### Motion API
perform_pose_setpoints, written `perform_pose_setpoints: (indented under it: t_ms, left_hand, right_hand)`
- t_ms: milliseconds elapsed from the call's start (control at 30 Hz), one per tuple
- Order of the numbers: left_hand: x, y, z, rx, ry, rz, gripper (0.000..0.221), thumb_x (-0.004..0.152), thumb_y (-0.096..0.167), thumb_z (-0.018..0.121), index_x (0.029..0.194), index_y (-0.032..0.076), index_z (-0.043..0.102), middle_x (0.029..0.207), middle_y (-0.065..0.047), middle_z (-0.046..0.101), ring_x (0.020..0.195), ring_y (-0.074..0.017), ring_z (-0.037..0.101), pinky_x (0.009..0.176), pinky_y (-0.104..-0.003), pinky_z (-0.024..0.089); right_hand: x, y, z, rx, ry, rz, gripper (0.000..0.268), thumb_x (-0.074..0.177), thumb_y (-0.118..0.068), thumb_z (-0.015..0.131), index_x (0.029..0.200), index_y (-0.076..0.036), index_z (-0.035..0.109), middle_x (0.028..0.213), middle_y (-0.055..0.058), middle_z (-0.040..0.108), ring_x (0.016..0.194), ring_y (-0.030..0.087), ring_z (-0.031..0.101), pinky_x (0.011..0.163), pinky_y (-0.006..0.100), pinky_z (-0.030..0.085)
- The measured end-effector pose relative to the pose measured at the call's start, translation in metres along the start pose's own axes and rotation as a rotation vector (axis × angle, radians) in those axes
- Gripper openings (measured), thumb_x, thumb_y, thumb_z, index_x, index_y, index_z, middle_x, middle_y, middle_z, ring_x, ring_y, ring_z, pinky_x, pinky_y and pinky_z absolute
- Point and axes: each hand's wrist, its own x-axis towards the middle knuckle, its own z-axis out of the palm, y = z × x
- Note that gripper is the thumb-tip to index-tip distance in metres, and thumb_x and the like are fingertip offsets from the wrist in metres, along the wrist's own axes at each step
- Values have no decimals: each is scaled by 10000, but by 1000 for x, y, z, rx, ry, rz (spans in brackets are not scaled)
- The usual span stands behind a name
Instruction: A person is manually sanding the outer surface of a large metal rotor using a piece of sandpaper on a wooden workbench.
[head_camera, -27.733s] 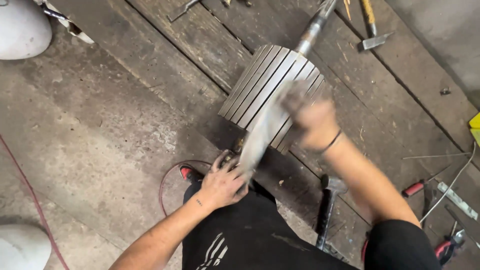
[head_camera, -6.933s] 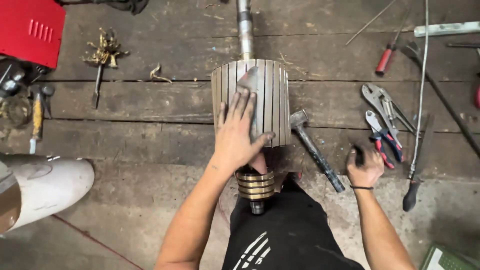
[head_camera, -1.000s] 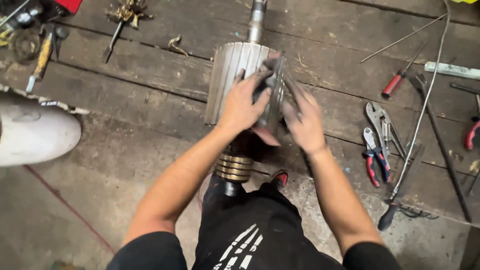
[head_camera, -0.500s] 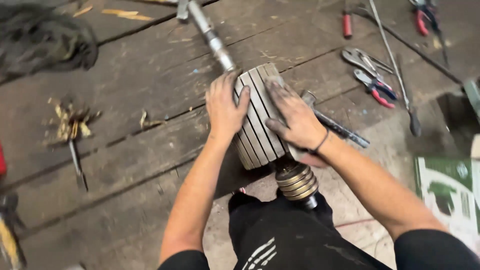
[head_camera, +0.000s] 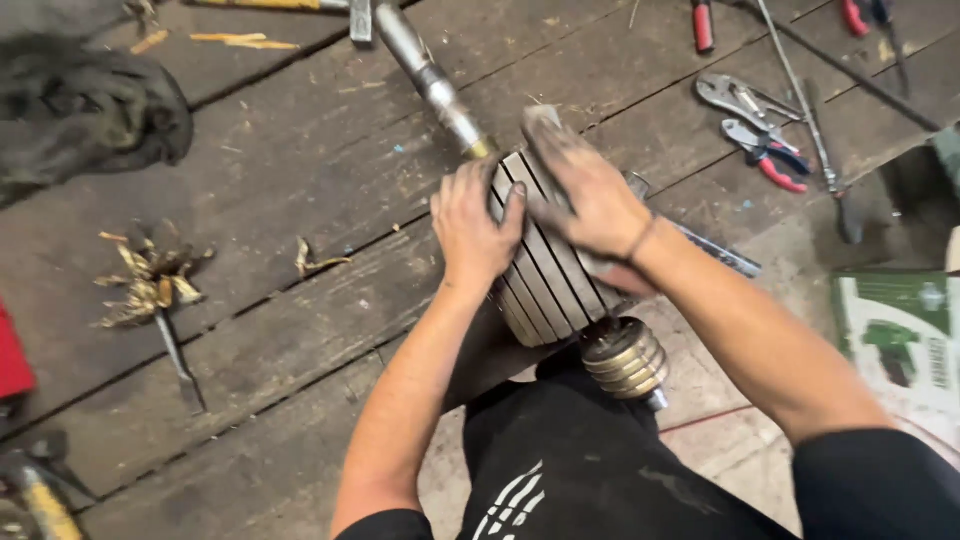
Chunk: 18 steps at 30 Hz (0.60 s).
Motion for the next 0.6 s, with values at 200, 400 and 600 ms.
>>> perform_pose_setpoints:
  t_ms: [200, 400, 600]
  left_hand:
    - [-2, -5, 4, 1, -40, -21, 525, 955, 524, 548, 1290, 126, 622, 1179, -97, 636, 1078, -353, 603, 929, -618, 435]
    - [4, 3, 0, -9, -36, 12, 489, 965, 477, 561, 1292, 117, 609, 1180, -104, 630, 1089, -347, 600, 908, -594, 441]
    - [4, 2, -1, 33, -38, 59, 511, 980, 493, 550, 1314, 109, 603, 1180, -103, 623, 1082, -335, 608, 906, -502, 443]
  right_hand:
    - [-26, -12, -9, -23, 26, -67, 922, 944, -682, 542, 1508, 44, 465, 1504, 306, 494, 1430, 464, 443, 1208, 554, 346]
    - [-37, -21, -16, 20, 65, -89, 934, 918, -691, 538, 1487, 47, 486, 1513, 301, 491, 1437, 467, 444, 1190, 567, 370]
    - [4, -2, -1, 79, 136, -151, 863, 983, -640, 510, 1455, 82, 502, 1433, 315, 559, 1360, 488, 523, 1128, 607, 427]
